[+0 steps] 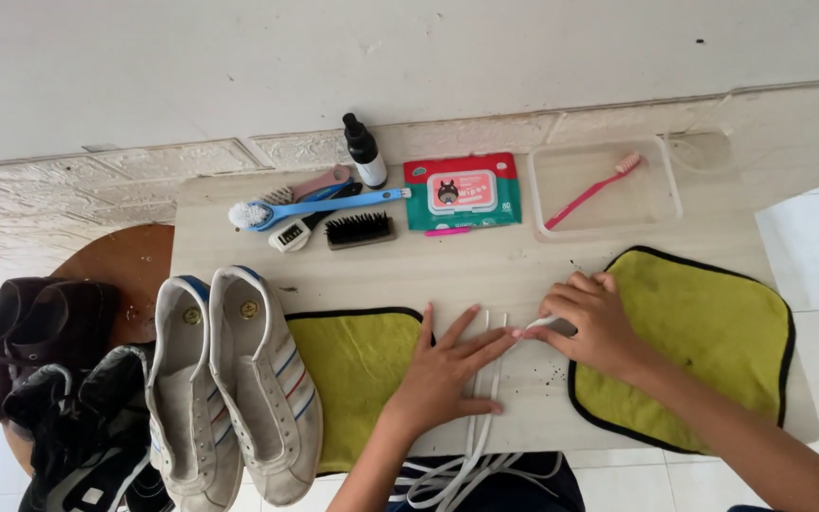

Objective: Scrubbing white shoe laces with a toothbrush and cleaning solution on a table to remove dirt and stains.

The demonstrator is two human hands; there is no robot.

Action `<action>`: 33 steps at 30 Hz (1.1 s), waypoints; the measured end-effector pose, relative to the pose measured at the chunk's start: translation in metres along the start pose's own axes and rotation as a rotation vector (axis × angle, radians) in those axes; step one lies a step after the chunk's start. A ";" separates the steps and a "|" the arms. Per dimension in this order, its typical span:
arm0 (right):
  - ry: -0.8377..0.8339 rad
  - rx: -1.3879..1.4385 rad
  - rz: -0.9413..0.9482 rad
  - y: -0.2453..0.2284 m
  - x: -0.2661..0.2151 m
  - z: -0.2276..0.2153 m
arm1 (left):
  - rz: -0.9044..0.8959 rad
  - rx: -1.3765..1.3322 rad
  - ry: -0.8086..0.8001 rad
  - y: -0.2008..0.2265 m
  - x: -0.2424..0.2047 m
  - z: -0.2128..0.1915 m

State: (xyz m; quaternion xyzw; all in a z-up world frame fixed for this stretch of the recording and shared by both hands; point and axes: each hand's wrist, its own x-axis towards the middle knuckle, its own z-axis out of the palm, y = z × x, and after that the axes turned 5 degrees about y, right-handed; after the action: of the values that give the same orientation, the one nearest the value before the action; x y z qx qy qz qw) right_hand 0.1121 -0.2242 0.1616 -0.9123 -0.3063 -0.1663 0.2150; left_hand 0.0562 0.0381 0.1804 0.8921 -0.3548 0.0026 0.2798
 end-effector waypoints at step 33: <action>-0.113 0.111 0.039 -0.008 -0.003 0.011 | -0.055 0.054 -0.069 -0.001 0.001 0.009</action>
State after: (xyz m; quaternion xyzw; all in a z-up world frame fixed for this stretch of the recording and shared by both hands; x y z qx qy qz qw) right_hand 0.1063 -0.2145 0.1536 -0.9126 -0.3090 -0.0932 0.2509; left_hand 0.0561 0.0337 0.1728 0.9082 -0.3395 -0.0264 0.2433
